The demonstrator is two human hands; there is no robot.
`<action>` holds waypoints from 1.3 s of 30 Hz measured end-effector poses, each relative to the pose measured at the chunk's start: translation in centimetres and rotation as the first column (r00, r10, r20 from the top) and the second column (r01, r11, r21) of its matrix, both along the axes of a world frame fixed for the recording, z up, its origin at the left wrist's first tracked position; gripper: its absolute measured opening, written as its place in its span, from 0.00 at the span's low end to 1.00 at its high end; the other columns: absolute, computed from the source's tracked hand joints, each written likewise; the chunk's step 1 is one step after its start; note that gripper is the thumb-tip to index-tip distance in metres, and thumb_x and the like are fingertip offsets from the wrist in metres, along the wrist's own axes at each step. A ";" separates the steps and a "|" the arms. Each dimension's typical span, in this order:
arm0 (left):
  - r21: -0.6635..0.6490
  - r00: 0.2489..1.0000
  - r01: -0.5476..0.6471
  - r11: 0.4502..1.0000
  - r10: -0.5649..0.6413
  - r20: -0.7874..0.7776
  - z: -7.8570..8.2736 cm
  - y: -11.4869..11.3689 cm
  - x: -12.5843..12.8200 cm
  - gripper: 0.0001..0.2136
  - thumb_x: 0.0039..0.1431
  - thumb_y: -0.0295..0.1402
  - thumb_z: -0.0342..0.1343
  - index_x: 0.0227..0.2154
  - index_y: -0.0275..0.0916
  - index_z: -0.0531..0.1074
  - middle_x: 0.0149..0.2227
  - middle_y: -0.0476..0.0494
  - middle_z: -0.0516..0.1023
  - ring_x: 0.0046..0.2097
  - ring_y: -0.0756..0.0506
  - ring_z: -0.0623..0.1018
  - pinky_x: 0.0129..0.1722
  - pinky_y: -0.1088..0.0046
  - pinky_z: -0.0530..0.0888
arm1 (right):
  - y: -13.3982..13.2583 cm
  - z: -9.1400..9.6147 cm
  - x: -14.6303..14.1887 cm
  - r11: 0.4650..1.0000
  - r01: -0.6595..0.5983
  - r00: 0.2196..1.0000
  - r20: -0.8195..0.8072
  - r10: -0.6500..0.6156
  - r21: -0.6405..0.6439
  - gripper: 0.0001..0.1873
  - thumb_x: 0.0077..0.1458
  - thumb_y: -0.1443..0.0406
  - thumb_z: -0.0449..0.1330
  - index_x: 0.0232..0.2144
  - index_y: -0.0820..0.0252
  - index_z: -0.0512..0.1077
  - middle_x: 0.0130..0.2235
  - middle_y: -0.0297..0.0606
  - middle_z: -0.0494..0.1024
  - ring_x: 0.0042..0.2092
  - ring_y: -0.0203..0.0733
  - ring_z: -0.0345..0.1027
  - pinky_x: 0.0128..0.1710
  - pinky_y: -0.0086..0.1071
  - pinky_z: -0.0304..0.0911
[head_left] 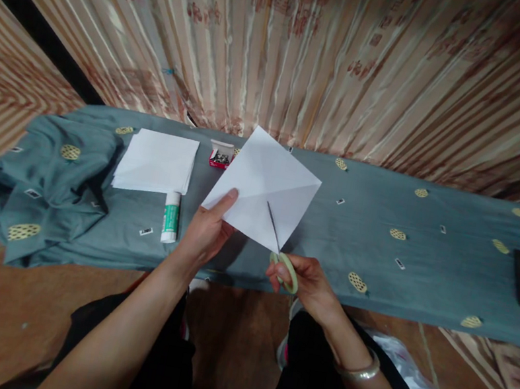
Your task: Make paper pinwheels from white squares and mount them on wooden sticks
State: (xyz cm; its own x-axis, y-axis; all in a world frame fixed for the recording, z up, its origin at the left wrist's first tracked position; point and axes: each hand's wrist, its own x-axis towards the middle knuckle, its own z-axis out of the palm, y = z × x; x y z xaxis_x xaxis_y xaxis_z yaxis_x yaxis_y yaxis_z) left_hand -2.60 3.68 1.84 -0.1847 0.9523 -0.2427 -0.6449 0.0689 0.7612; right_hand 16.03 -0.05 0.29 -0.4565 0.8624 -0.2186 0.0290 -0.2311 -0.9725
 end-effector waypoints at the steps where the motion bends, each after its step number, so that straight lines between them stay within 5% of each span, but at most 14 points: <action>1: -0.002 1.000 0.001 1.000 -0.001 -0.001 0.0 0.0 0.0 0.13 0.51 0.32 0.64 0.41 0.39 0.76 0.45 0.39 0.81 0.55 0.35 0.74 0.48 0.60 0.77 | 0.0 0.0 0.0 1.000 0.001 1.000 -0.002 -0.001 0.001 0.26 0.46 0.43 0.63 0.20 0.61 0.74 0.18 0.32 0.69 0.23 0.32 0.59 0.26 0.30 0.57; 19: 0.002 1.000 -0.022 1.000 0.022 0.019 0.1 0.0 0.2 0.11 0.55 0.27 0.59 0.42 0.37 0.77 0.43 0.40 0.82 0.50 0.38 0.78 0.48 0.63 0.77 | 0.1 0.0 -0.1 1.000 0.010 1.000 -0.003 -0.011 -0.018 0.27 0.43 0.42 0.63 0.20 0.61 0.72 0.18 0.32 0.69 0.23 0.32 0.59 0.25 0.29 0.55; 30: -0.016 0.982 -0.175 0.985 0.175 0.067 1.2 1.1 -3.2 0.11 0.57 0.24 0.55 0.43 0.33 0.75 0.40 0.41 0.82 0.48 0.42 0.79 0.50 0.69 0.77 | 0.0 0.4 5.2 0.942 -0.316 0.929 0.168 0.331 -0.109 0.27 0.51 0.43 0.59 0.28 0.64 0.74 0.23 0.33 0.70 0.25 0.31 0.57 0.25 0.28 0.49; 32: -0.018 0.986 -0.158 0.987 0.158 0.058 1.2 1.1 -3.5 0.11 0.55 0.25 0.56 0.42 0.33 0.75 0.40 0.41 0.82 0.46 0.42 0.80 0.48 0.69 0.77 | 0.4 0.5 6.8 0.965 -0.246 0.951 0.169 0.258 -0.091 0.28 0.48 0.42 0.61 0.28 0.63 0.75 0.23 0.34 0.71 0.25 0.32 0.59 0.26 0.28 0.52; 35: -0.037 0.999 -0.053 0.998 0.053 0.003 0.6 0.7 -2.8 0.10 0.49 0.28 0.60 0.36 0.32 0.76 0.36 0.40 0.82 0.40 0.42 0.81 0.41 0.70 0.78 | 1.2 0.3 8.3 0.992 0.114 0.983 0.139 -0.121 0.054 0.27 0.43 0.42 0.65 0.29 0.60 0.76 0.24 0.36 0.73 0.26 0.34 0.61 0.26 0.29 0.55; 37: -0.066 0.997 0.063 0.996 -0.067 -0.046 0.1 0.3 -1.9 0.11 0.44 0.30 0.64 0.33 0.32 0.76 0.32 0.42 0.81 0.34 0.43 0.80 0.35 0.72 0.77 | 1.9 0.1 8.5 0.920 0.374 0.921 0.068 -0.383 0.116 0.26 0.38 0.44 0.68 0.29 0.58 0.76 0.25 0.36 0.75 0.26 0.35 0.62 0.26 0.29 0.56; 39: -0.117 0.979 0.162 0.980 -0.174 -0.106 -0.3 -0.2 -0.8 0.13 0.38 0.32 0.66 0.29 0.33 0.77 0.27 0.45 0.80 0.28 0.46 0.77 0.28 0.74 0.73 | 2.7 -0.1 8.3 0.852 0.501 0.860 0.024 -0.510 0.153 0.24 0.36 0.45 0.69 0.28 0.57 0.76 0.26 0.36 0.76 0.27 0.36 0.64 0.27 0.30 0.58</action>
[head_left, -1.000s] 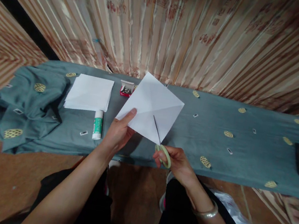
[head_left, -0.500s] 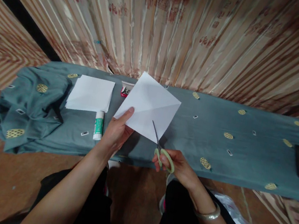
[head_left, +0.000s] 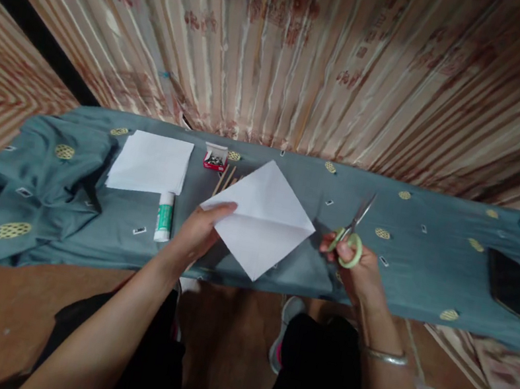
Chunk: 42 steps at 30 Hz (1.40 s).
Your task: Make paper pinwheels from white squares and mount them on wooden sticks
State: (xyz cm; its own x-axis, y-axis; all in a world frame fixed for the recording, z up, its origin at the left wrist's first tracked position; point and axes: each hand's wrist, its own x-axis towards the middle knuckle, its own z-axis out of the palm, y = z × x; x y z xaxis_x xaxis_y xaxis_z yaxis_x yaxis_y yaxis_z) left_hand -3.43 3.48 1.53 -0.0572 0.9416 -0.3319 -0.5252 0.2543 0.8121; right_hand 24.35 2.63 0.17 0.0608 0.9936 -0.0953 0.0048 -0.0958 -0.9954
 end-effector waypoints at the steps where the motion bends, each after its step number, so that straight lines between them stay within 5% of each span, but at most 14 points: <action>1: -0.025 0.999 0.040 0.999 -0.041 -0.033 -0.1 -0.2 0.5 0.13 0.36 0.32 0.67 0.28 0.33 0.77 0.25 0.47 0.79 0.25 0.48 0.75 0.26 0.75 0.71 | 0.4 0.0 -0.2 1.000 0.025 1.000 0.008 -0.025 0.018 0.23 0.36 0.46 0.70 0.28 0.57 0.76 0.26 0.35 0.76 0.28 0.37 0.65 0.28 0.30 0.59; 8: -0.111 0.965 0.213 0.971 -0.227 -0.133 -0.7 -1.0 2.1 0.13 0.31 0.35 0.69 0.23 0.34 0.77 0.23 0.47 0.78 0.24 0.48 0.74 0.24 0.74 0.68 | 0.9 0.9 -2.0 0.991 -0.080 0.997 -0.009 0.079 -0.109 0.20 0.29 0.55 0.74 0.26 0.59 0.75 0.25 0.29 0.76 0.26 0.32 0.64 0.28 0.28 0.61; 13: -0.077 0.972 0.203 0.976 -0.211 -0.108 -1.1 -0.8 2.4 0.15 0.35 0.38 0.69 0.26 0.34 0.77 0.25 0.44 0.79 0.26 0.46 0.76 0.25 0.74 0.70 | 0.5 0.8 -3.0 0.966 -0.183 0.981 -0.103 0.166 -0.181 0.20 0.28 0.57 0.74 0.22 0.60 0.73 0.24 0.29 0.76 0.24 0.31 0.64 0.26 0.28 0.61; 16: 0.024 0.981 0.164 0.986 -0.165 0.101 -0.8 -0.7 2.9 0.19 0.43 0.45 0.65 0.35 0.36 0.78 0.35 0.39 0.82 0.38 0.39 0.80 0.37 0.68 0.75 | 0.9 0.4 -3.5 0.992 -0.035 0.996 -0.089 0.024 -0.120 0.21 0.27 0.55 0.74 0.22 0.60 0.71 0.23 0.29 0.76 0.24 0.32 0.64 0.26 0.29 0.61; 20: 0.097 0.928 0.258 0.961 -0.274 0.252 -0.3 -1.2 3.9 0.23 0.52 0.49 0.59 0.46 0.38 0.75 0.49 0.37 0.78 0.55 0.36 0.74 0.53 0.59 0.72 | 1.7 0.3 -4.1 0.982 0.182 0.979 -0.089 -0.185 -0.040 0.24 0.26 0.52 0.73 0.22 0.59 0.69 0.22 0.29 0.74 0.24 0.33 0.61 0.25 0.29 0.59; 26: 0.053 0.930 0.219 0.974 -0.224 0.292 -0.6 -2.4 5.5 0.22 0.53 0.40 0.61 0.51 0.41 0.70 0.55 0.39 0.74 0.59 0.36 0.70 0.55 0.54 0.71 | 2.0 0.4 -5.8 0.977 0.210 0.969 -0.127 -0.211 -0.023 0.25 0.24 0.53 0.74 0.18 0.58 0.64 0.18 0.25 0.67 0.22 0.29 0.55 0.24 0.27 0.55; 36: -0.133 0.959 -0.076 0.988 0.109 0.263 0.1 -1.1 5.2 0.15 0.62 0.29 0.52 0.52 0.38 0.69 0.53 0.38 0.76 0.52 0.40 0.77 0.50 0.59 0.76 | 1.2 0.1 -6.9 0.998 0.013 0.995 -0.098 -0.020 -0.069 0.24 0.31 0.47 0.71 0.21 0.59 0.71 0.23 0.32 0.75 0.26 0.34 0.62 0.28 0.29 0.59; 39: -0.070 0.963 -0.176 0.982 0.187 0.197 0.2 -0.2 3.5 0.14 0.63 0.30 0.51 0.51 0.37 0.69 0.51 0.38 0.77 0.47 0.42 0.79 0.48 0.61 0.77 | 0.3 0.2 -6.4 0.986 -0.143 0.990 -0.027 0.141 -0.081 0.24 0.40 0.45 0.67 0.20 0.61 0.73 0.22 0.34 0.73 0.25 0.33 0.60 0.27 0.29 0.56; 42: -0.008 0.944 -0.287 0.958 0.284 0.169 0.8 0.6 1.6 0.14 0.64 0.31 0.50 0.51 0.39 0.69 0.50 0.41 0.77 0.47 0.44 0.79 0.47 0.63 0.78 | -1.0 0.0 -5.7 0.908 -0.403 0.903 0.112 0.415 -0.115 0.27 0.48 0.42 0.60 0.21 0.62 0.73 0.24 0.34 0.73 0.27 0.33 0.60 0.28 0.29 0.55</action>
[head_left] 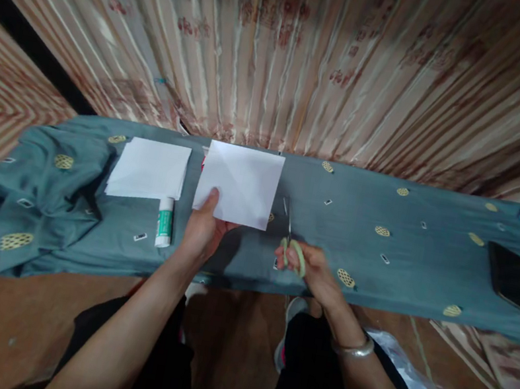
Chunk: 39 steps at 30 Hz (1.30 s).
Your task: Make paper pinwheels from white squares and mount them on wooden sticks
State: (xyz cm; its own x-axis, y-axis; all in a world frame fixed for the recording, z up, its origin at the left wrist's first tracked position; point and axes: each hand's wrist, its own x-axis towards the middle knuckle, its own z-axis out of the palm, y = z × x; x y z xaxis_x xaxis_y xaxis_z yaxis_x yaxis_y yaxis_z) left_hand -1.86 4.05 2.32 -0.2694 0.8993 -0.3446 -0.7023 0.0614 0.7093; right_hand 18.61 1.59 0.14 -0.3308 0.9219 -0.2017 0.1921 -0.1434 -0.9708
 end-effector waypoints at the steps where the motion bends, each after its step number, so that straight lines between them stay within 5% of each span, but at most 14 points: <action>1: 0.015 1.000 -0.022 1.000 0.022 -0.005 0.2 0.2 -0.5 0.14 0.64 0.31 0.50 0.51 0.40 0.70 0.50 0.42 0.78 0.47 0.44 0.79 0.48 0.64 0.78 | -0.4 -0.1 0.2 0.996 -0.084 0.996 0.030 0.084 -0.014 0.28 0.49 0.42 0.59 0.23 0.62 0.73 0.24 0.34 0.72 0.27 0.33 0.60 0.28 0.29 0.54; 9: 0.057 0.999 -0.045 0.997 0.046 -0.020 0.3 0.5 -1.2 0.12 0.64 0.29 0.48 0.48 0.39 0.71 0.46 0.42 0.79 0.44 0.43 0.80 0.45 0.63 0.78 | -1.4 -0.4 1.3 0.947 -0.291 0.953 0.047 0.299 -0.136 0.29 0.51 0.41 0.57 0.29 0.64 0.74 0.23 0.33 0.70 0.26 0.33 0.59 0.26 0.29 0.53; 18: -0.024 0.996 0.052 0.998 -0.054 -0.074 -0.3 0.2 0.3 0.10 0.63 0.32 0.49 0.44 0.38 0.72 0.39 0.42 0.80 0.42 0.41 0.80 0.45 0.59 0.78 | -1.2 0.4 0.8 0.955 -0.252 0.965 0.036 0.261 -0.158 0.31 0.45 0.40 0.60 0.26 0.63 0.73 0.21 0.32 0.69 0.24 0.32 0.59 0.25 0.29 0.53; 27: -0.047 0.999 0.040 0.998 -0.042 -0.025 0.2 0.1 0.4 0.07 0.63 0.30 0.50 0.38 0.39 0.73 0.32 0.47 0.79 0.33 0.45 0.79 0.41 0.63 0.79 | -1.1 -0.1 1.2 0.941 -0.299 0.950 0.045 0.309 -0.159 0.26 0.51 0.44 0.59 0.29 0.63 0.74 0.24 0.33 0.70 0.27 0.34 0.59 0.27 0.30 0.53; 32: -0.031 0.999 0.046 0.998 -0.046 -0.001 -0.1 0.1 0.3 0.07 0.62 0.31 0.51 0.40 0.40 0.73 0.35 0.45 0.80 0.40 0.43 0.80 0.44 0.63 0.78 | -1.1 0.0 1.3 0.938 -0.305 0.945 0.065 0.319 -0.166 0.26 0.52 0.44 0.58 0.30 0.63 0.74 0.25 0.34 0.72 0.28 0.36 0.62 0.30 0.31 0.56; 39: -0.030 0.998 0.061 0.998 -0.062 -0.032 -0.1 0.1 0.3 0.10 0.64 0.31 0.49 0.45 0.39 0.72 0.40 0.44 0.80 0.38 0.45 0.80 0.45 0.63 0.79 | -1.2 0.3 1.1 0.938 -0.302 0.944 0.085 0.320 -0.169 0.29 0.50 0.41 0.57 0.29 0.63 0.73 0.25 0.34 0.72 0.28 0.35 0.62 0.29 0.31 0.55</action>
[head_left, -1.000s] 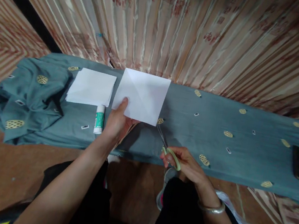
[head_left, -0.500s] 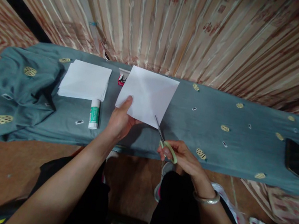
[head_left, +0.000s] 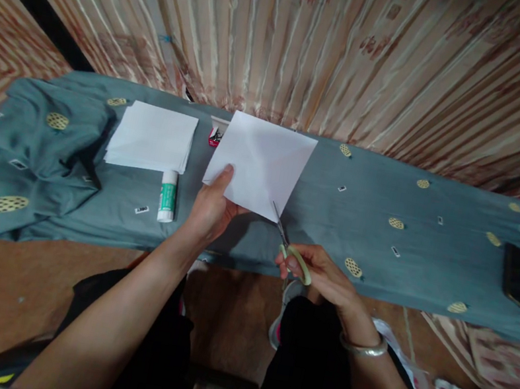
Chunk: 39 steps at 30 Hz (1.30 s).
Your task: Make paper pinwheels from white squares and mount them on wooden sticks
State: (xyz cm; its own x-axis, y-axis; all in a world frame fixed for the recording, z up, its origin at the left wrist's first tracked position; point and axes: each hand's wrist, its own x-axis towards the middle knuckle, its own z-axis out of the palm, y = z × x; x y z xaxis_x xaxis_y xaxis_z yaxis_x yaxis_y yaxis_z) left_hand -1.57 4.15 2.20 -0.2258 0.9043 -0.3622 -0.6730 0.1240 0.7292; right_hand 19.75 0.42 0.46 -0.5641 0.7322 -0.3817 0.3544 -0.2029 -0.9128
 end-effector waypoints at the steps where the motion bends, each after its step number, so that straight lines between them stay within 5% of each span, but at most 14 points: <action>1: 0.000 1.000 0.000 1.000 0.000 0.001 0.1 0.0 0.0 0.11 0.64 0.31 0.49 0.46 0.39 0.72 0.40 0.44 0.80 0.39 0.45 0.80 0.45 0.63 0.79 | 0.0 0.0 0.0 1.000 -0.003 1.000 0.003 0.003 0.004 0.29 0.50 0.41 0.57 0.29 0.63 0.73 0.25 0.34 0.71 0.28 0.35 0.62 0.29 0.30 0.55; 12: -0.002 0.999 0.041 0.999 -0.041 -0.029 0.4 -0.5 0.1 0.10 0.64 0.32 0.48 0.45 0.40 0.71 0.39 0.47 0.79 0.34 0.49 0.78 0.37 0.70 0.79 | 0.1 -0.2 0.1 1.000 -0.027 0.999 0.032 0.027 -0.001 0.29 0.52 0.42 0.56 0.31 0.64 0.73 0.26 0.34 0.71 0.28 0.35 0.61 0.30 0.31 0.54; 39: -0.002 0.999 0.015 1.000 -0.016 -0.050 0.0 -0.4 0.0 0.11 0.62 0.33 0.51 0.46 0.38 0.71 0.40 0.43 0.78 0.39 0.45 0.79 0.43 0.61 0.79 | 0.0 0.0 0.1 0.998 -0.036 0.998 0.056 0.033 0.054 0.26 0.53 0.45 0.58 0.32 0.64 0.74 0.27 0.36 0.75 0.29 0.37 0.66 0.31 0.30 0.62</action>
